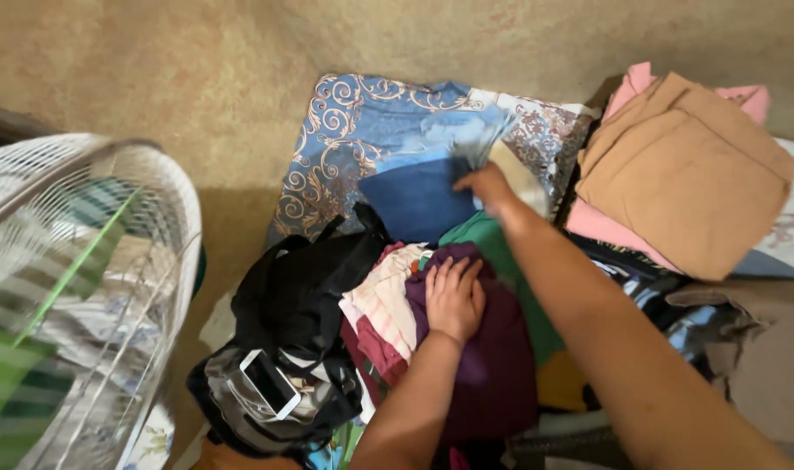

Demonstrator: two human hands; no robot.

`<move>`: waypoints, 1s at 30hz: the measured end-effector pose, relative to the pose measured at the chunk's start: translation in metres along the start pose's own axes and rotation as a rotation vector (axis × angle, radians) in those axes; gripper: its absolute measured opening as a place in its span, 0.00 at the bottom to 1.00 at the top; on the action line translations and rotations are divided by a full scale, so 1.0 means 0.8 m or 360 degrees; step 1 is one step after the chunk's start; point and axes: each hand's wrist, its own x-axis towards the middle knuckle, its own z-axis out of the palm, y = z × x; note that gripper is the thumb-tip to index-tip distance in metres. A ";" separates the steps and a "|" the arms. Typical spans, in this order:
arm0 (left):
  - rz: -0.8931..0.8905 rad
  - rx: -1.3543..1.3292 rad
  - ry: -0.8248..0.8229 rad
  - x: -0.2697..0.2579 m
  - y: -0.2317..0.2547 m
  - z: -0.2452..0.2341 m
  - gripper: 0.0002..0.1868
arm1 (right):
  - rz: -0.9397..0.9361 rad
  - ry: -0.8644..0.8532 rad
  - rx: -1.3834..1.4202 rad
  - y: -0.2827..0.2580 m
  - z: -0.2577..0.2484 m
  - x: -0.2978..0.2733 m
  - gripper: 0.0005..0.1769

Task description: The person folds various garments from a pile on a bed and places them into a closet shelf. Items handled include jeans, shirts, and shorts, which are folded by hand and stacked neatly inside the closet.

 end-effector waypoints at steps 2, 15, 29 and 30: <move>-0.0002 0.0004 -0.0029 -0.003 -0.002 0.002 0.19 | -0.0153 0.0022 0.0033 -0.067 -0.034 -0.043 0.30; -0.1079 -0.1304 -0.0748 0.044 0.000 -0.061 0.55 | -0.0714 0.0646 0.1354 -0.293 -0.215 -0.317 0.46; -0.1205 -0.2731 -0.1029 -0.009 0.057 -0.180 0.41 | -0.0759 -0.0307 0.1764 -0.306 -0.348 -0.714 0.30; -0.1312 -0.2763 -0.1069 -0.022 0.058 -0.191 0.43 | -0.0748 -0.0305 0.1776 -0.295 -0.348 -0.733 0.28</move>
